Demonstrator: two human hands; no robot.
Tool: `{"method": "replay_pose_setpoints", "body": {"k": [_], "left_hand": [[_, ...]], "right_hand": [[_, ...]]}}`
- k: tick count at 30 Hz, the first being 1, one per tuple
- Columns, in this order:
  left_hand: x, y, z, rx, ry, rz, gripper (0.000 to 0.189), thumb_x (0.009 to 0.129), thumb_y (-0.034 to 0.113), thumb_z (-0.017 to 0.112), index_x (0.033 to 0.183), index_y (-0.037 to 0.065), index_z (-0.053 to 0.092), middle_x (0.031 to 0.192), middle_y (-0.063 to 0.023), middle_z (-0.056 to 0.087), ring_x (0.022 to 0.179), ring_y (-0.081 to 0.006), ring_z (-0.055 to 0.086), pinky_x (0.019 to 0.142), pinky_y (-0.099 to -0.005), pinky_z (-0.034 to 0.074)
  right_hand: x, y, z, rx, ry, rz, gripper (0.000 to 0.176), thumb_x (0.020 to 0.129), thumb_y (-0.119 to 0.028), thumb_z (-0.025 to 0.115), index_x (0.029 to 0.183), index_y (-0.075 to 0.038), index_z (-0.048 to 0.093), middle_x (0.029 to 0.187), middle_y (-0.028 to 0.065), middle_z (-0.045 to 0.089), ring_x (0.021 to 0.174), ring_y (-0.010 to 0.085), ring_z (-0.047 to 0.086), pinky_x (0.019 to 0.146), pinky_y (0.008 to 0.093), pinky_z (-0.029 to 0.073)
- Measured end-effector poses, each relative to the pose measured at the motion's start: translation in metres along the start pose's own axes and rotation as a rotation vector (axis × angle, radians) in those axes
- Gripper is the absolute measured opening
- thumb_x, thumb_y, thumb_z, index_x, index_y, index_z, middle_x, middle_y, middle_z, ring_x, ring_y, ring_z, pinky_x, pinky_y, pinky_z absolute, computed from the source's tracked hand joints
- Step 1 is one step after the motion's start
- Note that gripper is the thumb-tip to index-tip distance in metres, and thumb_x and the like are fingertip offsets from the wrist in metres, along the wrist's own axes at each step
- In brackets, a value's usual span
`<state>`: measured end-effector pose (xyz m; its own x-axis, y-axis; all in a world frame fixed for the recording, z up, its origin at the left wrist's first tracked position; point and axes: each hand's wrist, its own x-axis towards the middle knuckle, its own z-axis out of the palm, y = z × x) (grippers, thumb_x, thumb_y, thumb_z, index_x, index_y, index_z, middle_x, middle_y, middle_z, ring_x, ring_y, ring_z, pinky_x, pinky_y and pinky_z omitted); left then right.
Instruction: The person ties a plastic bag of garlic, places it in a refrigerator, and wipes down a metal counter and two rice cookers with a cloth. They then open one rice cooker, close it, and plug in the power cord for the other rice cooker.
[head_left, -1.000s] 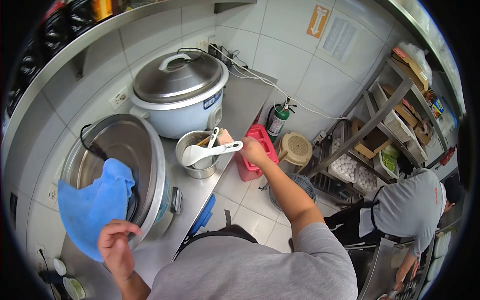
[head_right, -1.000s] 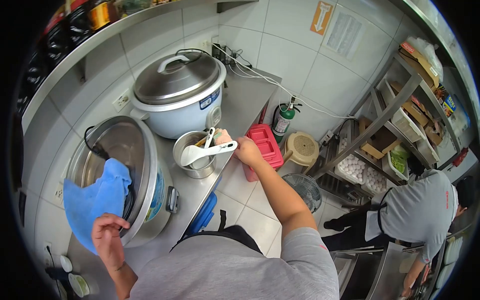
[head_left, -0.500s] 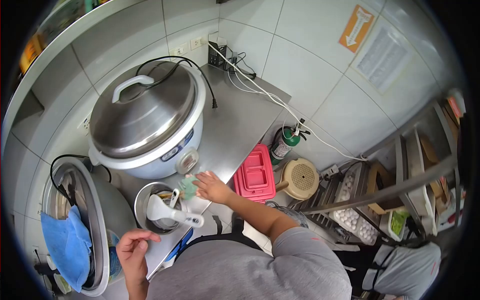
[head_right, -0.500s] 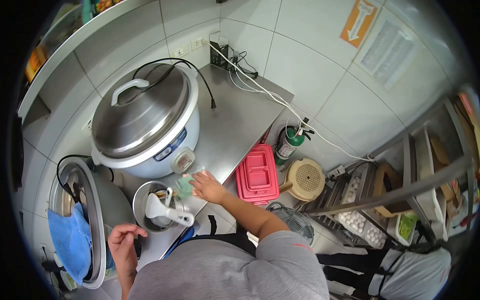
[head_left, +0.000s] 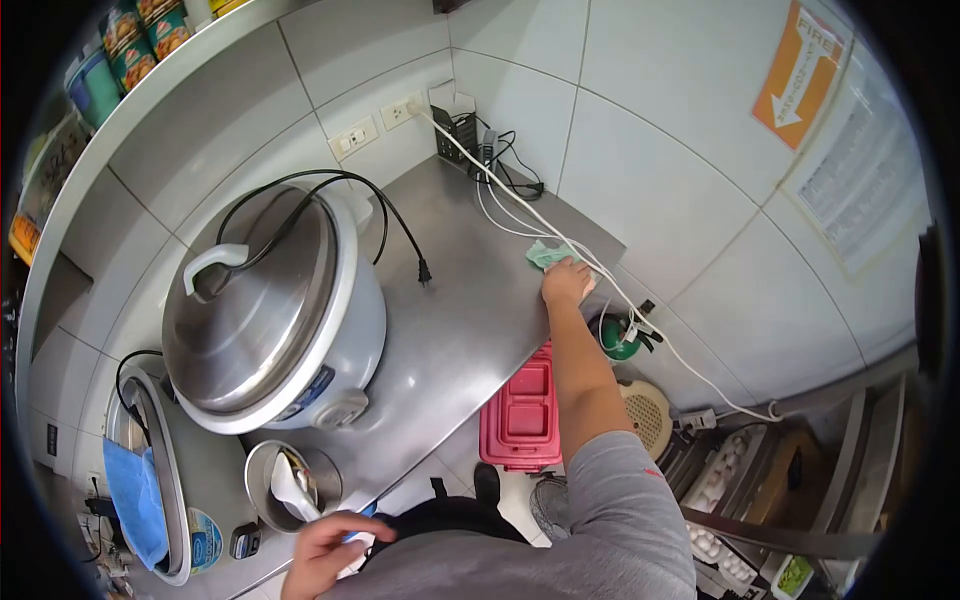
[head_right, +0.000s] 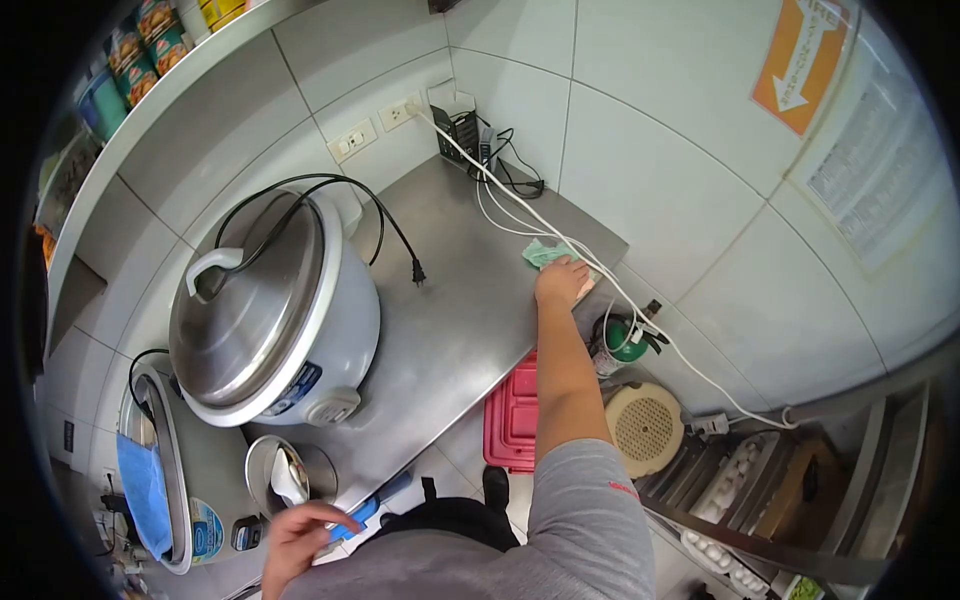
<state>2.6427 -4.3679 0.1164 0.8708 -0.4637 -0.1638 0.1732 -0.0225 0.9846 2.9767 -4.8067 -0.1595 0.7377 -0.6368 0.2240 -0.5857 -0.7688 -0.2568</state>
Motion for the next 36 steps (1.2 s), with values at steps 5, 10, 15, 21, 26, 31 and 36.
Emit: {"method": "replay_pose_setpoints", "body": {"k": [5, 10, 15, 21, 26, 31, 36], "left_hand": [[0.114, -0.123, 0.022, 0.509, 0.026, -0.132, 0.035, 0.085, 0.018, 0.066, 0.115, 0.001, 0.061, 0.119, -0.0138, 0.059, 0.119, -0.0317, 0.051, 0.101, -0.039, 0.039], [0.179, -0.202, 0.013, 1.189, 0.128, 0.153, 0.052, 0.079, 0.027, 0.071, 0.123, 0.006, 0.055, 0.134, -0.0161, 0.045, 0.133, -0.037, 0.032, 0.111, -0.0526, 0.022], [0.186, -0.223, 0.015, 1.24, 0.187, 0.061, 0.066, 0.072, 0.039, 0.074, 0.125, 0.008, 0.051, 0.136, -0.0158, 0.041, 0.134, -0.0372, 0.03, 0.111, -0.0585, 0.016], [0.191, -0.221, 0.008, 1.244, 0.127, -0.011, 0.078, 0.061, 0.047, 0.081, 0.123, 0.01, 0.051, 0.134, -0.0171, 0.041, 0.132, -0.0396, 0.031, 0.108, -0.0626, 0.016], [0.191, -0.229, 0.004, 1.231, 0.136, -0.039, 0.069, 0.067, 0.05, 0.077, 0.121, 0.013, 0.057, 0.133, -0.0155, 0.043, 0.13, -0.0386, 0.035, 0.106, -0.0633, 0.018], [0.188, -0.239, 0.001, 1.289, 0.15, -0.008, 0.065, 0.073, 0.057, 0.07, 0.123, 0.018, 0.056, 0.131, -0.0124, 0.045, 0.129, -0.0337, 0.038, 0.105, -0.0618, 0.022], [0.188, -0.239, 0.001, 1.321, 0.152, -0.013, 0.063, 0.073, 0.056, 0.071, 0.122, 0.02, 0.057, 0.132, -0.0109, 0.046, 0.127, -0.031, 0.04, 0.105, -0.0602, 0.025]], "right_hand": [[0.025, -0.053, 0.023, -0.009, -0.097, -0.078, 0.04, 0.09, -0.026, 0.041, 0.122, -0.005, 0.053, 0.125, 0.0192, 0.052, 0.12, 0.0338, 0.044, 0.103, 0.0509, 0.025], [-0.003, -0.112, 0.036, 0.242, -0.094, -0.657, 0.044, 0.09, -0.029, 0.045, 0.126, -0.006, 0.052, 0.132, 0.018, 0.048, 0.126, 0.033, 0.041, 0.106, 0.0483, 0.027], [0.02, -0.171, 0.059, 0.398, -0.038, -0.769, 0.035, 0.089, -0.027, 0.049, 0.117, -0.007, 0.055, 0.127, 0.0167, 0.05, 0.124, 0.0329, 0.043, 0.106, 0.0417, 0.031], [0.084, -0.246, 0.099, 0.329, -0.118, -0.763, 0.036, 0.089, -0.027, 0.049, 0.119, -0.008, 0.054, 0.124, 0.0166, 0.052, 0.123, 0.0332, 0.044, 0.106, 0.0425, 0.031], [0.149, -0.279, 0.137, 0.308, -0.099, -0.713, 0.041, 0.092, -0.03, 0.049, 0.13, -0.014, 0.051, 0.135, 0.0154, 0.048, 0.13, 0.0336, 0.039, 0.11, 0.0452, 0.026], [0.202, -0.302, 0.152, 0.357, -0.105, -0.626, 0.048, 0.09, -0.033, 0.054, 0.135, -0.019, 0.048, 0.139, 0.0168, 0.044, 0.131, 0.0367, 0.037, 0.11, 0.0484, 0.024], [0.205, -0.299, 0.159, 0.427, -0.051, -0.641, 0.046, 0.089, -0.031, 0.054, 0.132, -0.014, 0.051, 0.135, 0.0202, 0.046, 0.123, 0.0386, 0.044, 0.106, 0.0473, 0.031]]}}
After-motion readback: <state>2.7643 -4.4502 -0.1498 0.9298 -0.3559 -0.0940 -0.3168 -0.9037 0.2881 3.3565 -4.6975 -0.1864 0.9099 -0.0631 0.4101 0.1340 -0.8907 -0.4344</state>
